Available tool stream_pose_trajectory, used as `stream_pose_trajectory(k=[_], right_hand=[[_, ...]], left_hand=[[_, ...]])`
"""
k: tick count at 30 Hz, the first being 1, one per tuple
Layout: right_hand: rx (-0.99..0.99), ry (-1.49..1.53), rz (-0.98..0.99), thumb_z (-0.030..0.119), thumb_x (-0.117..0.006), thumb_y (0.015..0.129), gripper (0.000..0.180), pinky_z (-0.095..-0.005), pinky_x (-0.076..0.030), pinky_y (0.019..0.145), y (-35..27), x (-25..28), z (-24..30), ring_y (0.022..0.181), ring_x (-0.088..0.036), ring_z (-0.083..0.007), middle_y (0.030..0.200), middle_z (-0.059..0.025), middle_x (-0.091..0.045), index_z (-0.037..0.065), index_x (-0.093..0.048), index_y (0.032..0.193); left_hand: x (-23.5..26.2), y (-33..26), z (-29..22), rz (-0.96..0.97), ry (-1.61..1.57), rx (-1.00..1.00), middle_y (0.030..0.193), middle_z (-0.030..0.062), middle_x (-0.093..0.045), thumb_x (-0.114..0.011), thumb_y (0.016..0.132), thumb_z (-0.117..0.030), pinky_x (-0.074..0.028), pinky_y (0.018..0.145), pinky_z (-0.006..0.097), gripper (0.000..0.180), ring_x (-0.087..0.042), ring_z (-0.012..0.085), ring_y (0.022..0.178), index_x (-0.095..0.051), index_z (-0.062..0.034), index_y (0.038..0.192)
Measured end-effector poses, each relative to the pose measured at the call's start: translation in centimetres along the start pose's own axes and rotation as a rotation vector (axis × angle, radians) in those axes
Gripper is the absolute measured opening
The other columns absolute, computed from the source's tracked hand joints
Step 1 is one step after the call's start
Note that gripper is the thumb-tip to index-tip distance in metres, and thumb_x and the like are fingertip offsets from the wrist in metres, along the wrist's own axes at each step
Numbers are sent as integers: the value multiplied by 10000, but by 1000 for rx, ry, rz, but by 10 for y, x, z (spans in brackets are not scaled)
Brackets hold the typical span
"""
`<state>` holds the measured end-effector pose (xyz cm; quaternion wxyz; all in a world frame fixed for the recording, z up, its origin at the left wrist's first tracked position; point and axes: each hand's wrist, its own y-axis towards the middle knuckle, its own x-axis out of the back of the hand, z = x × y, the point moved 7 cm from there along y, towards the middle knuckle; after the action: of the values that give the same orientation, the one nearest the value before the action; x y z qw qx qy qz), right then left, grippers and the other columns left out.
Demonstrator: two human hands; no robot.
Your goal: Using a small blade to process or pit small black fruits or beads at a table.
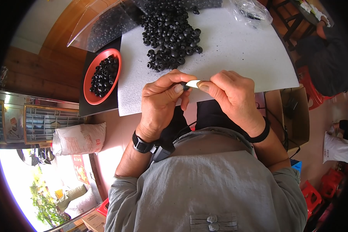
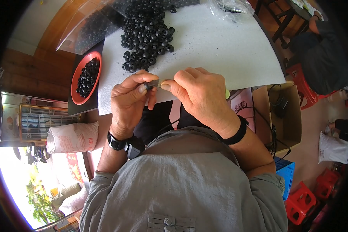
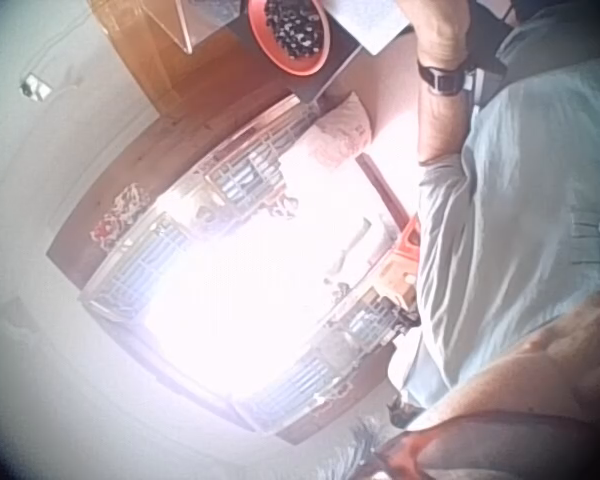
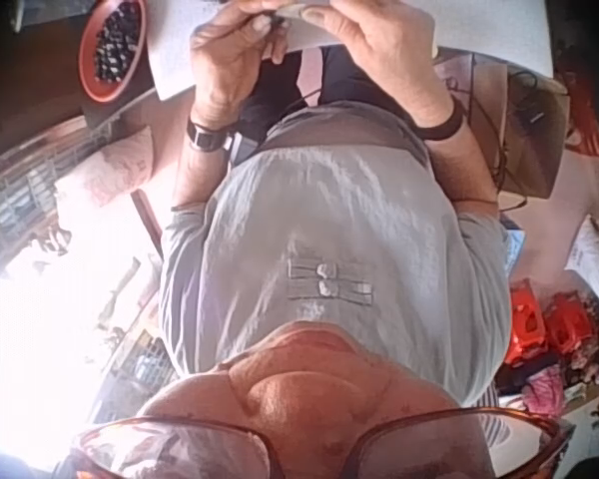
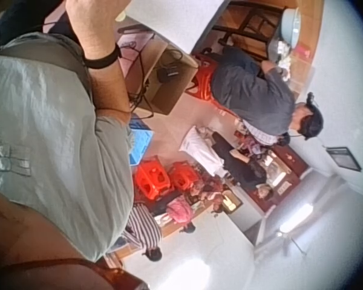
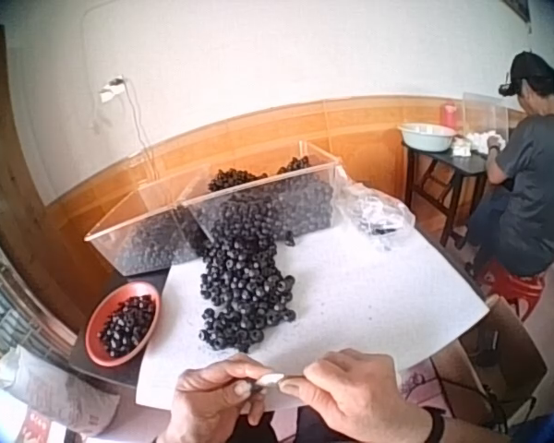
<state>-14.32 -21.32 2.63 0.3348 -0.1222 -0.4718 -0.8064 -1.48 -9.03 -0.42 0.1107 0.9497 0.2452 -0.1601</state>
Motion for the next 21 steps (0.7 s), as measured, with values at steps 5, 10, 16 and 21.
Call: stream_pose_trajectory(k=[5, 10, 16, 21], right_hand=[[105, -33, -19, 211, -800, 933, 327, -385, -448, 518, -2, -3, 12, 567, -577, -259, 644, -75, -578, 49, -579, 754], [-275, 424, -60, 141, -766, 974, 283, -304, -362, 514, -8, 3, -17, 533, -433, -126, 630, -48, -527, -8, -634, 773], [-278, 433, -62, 148, -764, 982, 293, -284, -340, 511, -7, 7, -19, 551, -422, -95, 625, -29, -526, -4, -639, 765], [-243, 402, -54, 138, -764, 977, 277, -288, -343, 510, -6, 8, -15, 548, -427, -106, 626, -33, -530, -6, -643, 773]], left_hand=[[-3, 2, 1, -47, -36, 49, 1067, 118, -660, -561, 1018, 52, -542, 607, 285, 252, -646, 176, 834, -724, 72, 1210], [4, -1, -17, -118, -8, -29, 1070, 126, -681, -586, 1009, 43, -547, 624, 293, 261, -650, 172, 850, -718, 72, 1232], [74, -33, -130, -623, 682, -405, 960, 92, -716, -607, 910, 69, -492, 662, 228, 293, -625, 124, 771, -768, 32, 1151], [97, -29, -152, -435, 1710, -524, 1107, 57, -729, -746, 855, 13, -550, 754, 286, 329, -639, 211, 1003, -797, -78, 1167]])
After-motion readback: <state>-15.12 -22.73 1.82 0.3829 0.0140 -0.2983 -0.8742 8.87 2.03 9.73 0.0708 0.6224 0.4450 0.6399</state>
